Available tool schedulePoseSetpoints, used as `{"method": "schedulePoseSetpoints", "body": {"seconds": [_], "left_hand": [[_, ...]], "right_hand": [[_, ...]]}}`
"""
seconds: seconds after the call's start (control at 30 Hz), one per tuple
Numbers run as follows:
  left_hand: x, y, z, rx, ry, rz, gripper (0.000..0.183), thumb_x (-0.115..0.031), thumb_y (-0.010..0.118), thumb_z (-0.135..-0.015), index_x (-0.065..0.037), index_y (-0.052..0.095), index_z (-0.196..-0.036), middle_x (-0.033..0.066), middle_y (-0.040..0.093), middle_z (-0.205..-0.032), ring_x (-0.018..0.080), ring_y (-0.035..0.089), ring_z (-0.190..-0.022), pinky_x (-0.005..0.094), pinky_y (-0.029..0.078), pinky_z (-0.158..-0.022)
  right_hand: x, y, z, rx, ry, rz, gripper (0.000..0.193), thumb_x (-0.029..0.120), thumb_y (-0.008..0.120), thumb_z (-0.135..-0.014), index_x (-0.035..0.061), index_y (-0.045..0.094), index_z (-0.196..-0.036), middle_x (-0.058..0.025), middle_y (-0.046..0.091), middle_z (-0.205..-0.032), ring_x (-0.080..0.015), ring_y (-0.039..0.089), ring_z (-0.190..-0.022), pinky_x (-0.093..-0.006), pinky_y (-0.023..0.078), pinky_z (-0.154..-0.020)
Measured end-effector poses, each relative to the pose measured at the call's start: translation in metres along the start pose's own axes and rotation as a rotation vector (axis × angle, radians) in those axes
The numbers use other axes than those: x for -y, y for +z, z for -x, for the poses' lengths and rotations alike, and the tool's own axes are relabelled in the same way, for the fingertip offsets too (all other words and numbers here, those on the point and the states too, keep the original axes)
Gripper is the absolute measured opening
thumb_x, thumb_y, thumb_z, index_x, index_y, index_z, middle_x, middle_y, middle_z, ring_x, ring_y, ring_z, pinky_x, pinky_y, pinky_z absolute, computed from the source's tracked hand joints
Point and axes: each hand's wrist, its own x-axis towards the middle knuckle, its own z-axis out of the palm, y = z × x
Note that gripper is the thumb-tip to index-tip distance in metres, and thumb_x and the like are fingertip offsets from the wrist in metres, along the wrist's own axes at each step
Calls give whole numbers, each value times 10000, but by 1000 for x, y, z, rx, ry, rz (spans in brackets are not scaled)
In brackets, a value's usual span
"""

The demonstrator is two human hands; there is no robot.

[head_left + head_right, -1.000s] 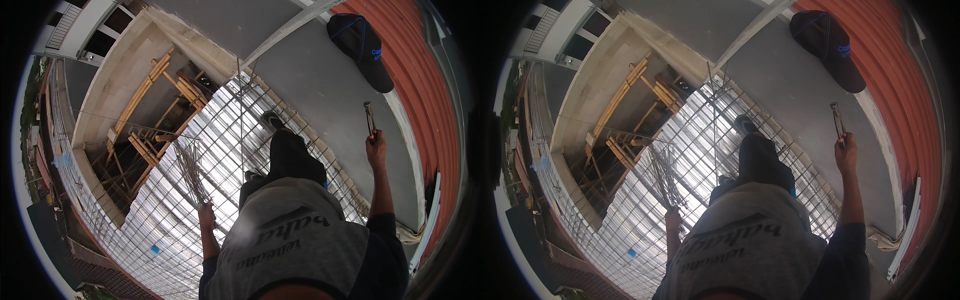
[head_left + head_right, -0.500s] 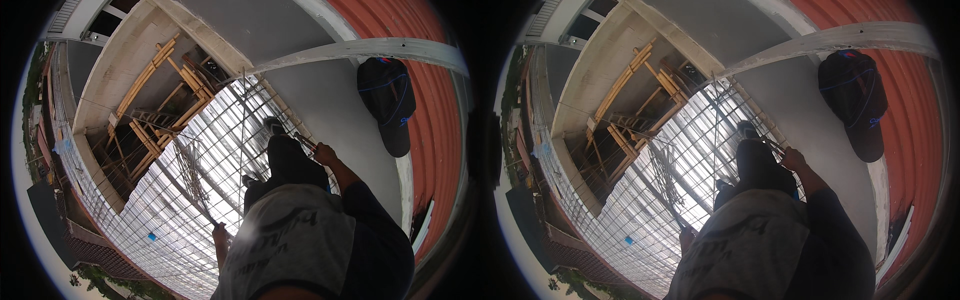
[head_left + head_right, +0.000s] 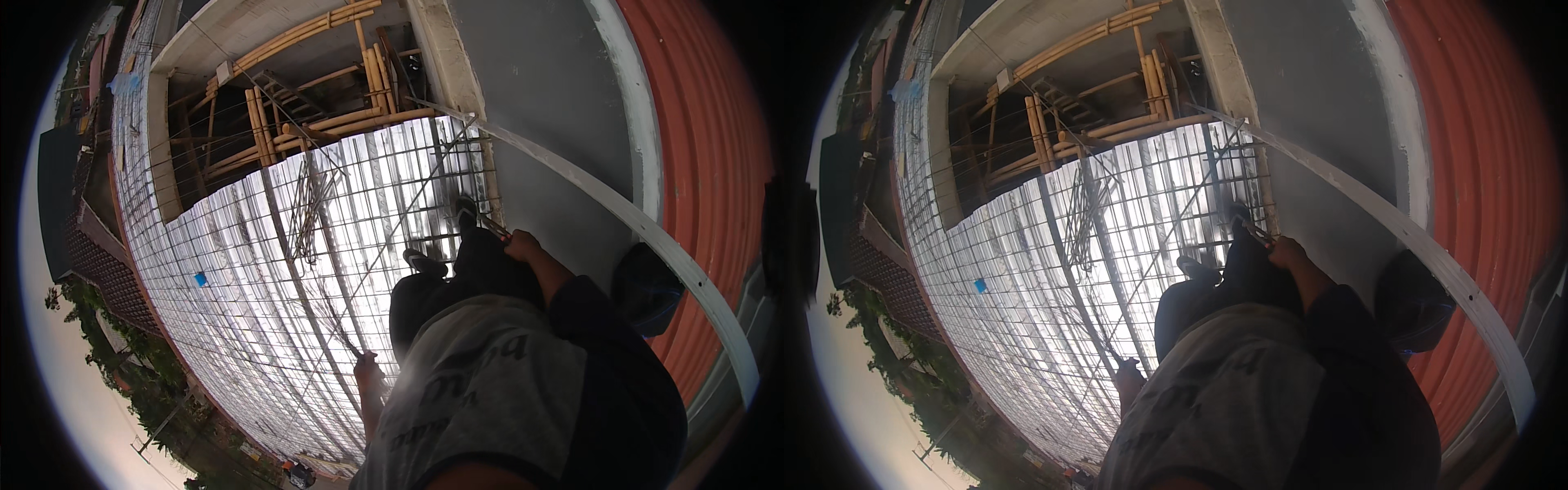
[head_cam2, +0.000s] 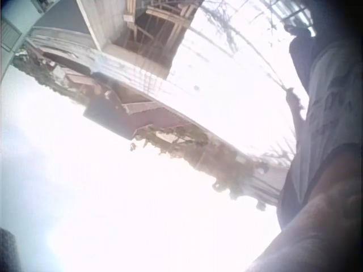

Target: The person walks across a rebar grid on a construction site and ties intersecting rebar rods together using wire and pliers. They move along the grid, securing multiple intersections to stabilize the structure.

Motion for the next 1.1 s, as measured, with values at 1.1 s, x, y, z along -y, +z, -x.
{"method": "schedulePoseSetpoints", "body": {"seconds": [1.1], "left_hand": [[39,23,-42,-6,-784,1045,266,-242,501,-902,8,586,-924,-11,410,-517,81,396,-422,256,340,-396]], "right_hand": [[104,57,-58,-84,-299,303,455,280,681,-668,38,604,-1046,-174,650,-992,-347,631,-937,-437,498,-816]]}}
